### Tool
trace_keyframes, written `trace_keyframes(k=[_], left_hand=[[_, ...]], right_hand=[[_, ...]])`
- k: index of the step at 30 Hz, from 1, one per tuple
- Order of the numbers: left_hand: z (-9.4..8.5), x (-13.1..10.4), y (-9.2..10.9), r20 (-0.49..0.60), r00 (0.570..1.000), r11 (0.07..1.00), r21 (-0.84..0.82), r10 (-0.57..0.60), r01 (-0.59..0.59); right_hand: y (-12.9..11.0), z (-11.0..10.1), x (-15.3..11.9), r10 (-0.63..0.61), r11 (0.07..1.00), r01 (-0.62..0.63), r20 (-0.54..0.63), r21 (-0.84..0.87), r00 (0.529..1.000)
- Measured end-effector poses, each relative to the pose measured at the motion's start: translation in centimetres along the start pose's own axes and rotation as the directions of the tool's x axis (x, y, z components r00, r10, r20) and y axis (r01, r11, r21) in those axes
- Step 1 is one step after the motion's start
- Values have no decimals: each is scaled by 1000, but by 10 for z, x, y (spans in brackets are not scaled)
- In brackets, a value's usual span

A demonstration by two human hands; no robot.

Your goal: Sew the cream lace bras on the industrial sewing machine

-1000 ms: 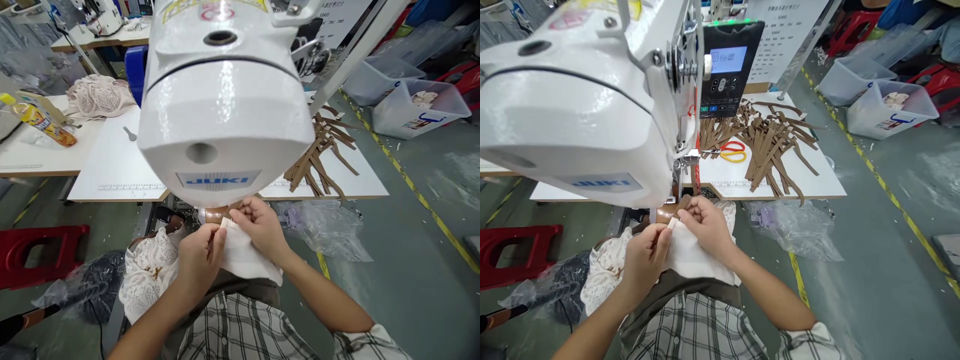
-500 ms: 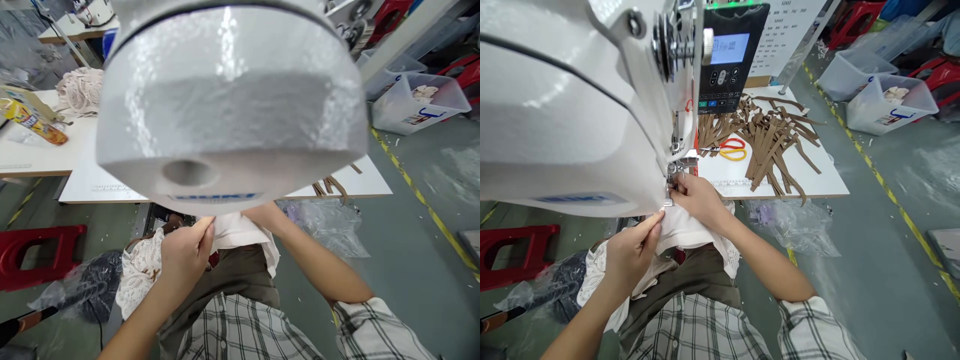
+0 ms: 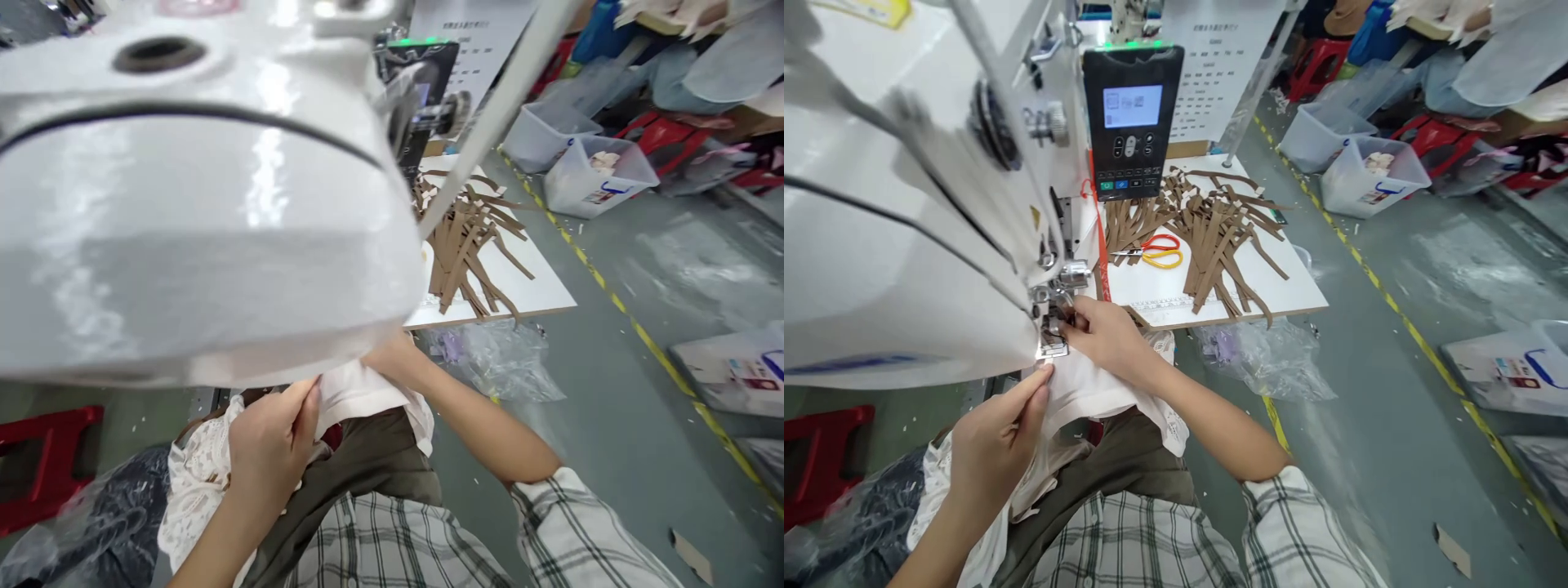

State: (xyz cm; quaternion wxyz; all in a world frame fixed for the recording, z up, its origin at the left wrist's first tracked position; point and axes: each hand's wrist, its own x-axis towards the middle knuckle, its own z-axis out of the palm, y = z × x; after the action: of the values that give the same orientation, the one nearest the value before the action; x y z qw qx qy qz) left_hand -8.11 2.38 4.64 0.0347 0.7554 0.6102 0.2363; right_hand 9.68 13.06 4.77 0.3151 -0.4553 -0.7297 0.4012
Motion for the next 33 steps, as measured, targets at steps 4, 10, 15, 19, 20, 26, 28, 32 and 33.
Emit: trace_keyframes(k=[4, 10, 15, 19, 20, 26, 28, 32, 33], left_hand=[[0, -1, 2, -24, 999, 999, -20, 34, -34], [-1, -2, 4, -46, 996, 997, 0, 74, -74], [-1, -3, 5, -29, 998, 998, 32, 60, -59], [-1, -4, 6, -48, 996, 996, 54, 79, -76], [-1, -4, 5, -56, 995, 995, 56, 88, -85], [0, -5, 5, -68, 991, 991, 72, 116, -111], [0, -6, 4, -74, 989, 991, 64, 126, -121], [-1, -7, 3, -60, 991, 992, 58, 115, -112], [-1, -7, 3, -57, 992, 993, 58, 109, -106]], right_hand=[[2, -1, -2, -6, 997, 9, -38, 78, 999], [5, -1, -7, 9, 994, -2, -61, 112, 998], [8, 0, -9, -1, 992, 9, -61, 125, 998], [9, 1, -9, 1, 993, 8, -78, 116, 997], [10, 1, -10, 3, 993, 7, -82, 119, 997], [13, 4, -12, 16, 987, 0, -97, 160, 995], [13, 5, -13, 24, 983, -5, -101, 183, 995], [14, 6, -14, 27, 973, -4, -97, 229, 995], [14, 6, -15, 27, 972, -3, -98, 236, 995]])
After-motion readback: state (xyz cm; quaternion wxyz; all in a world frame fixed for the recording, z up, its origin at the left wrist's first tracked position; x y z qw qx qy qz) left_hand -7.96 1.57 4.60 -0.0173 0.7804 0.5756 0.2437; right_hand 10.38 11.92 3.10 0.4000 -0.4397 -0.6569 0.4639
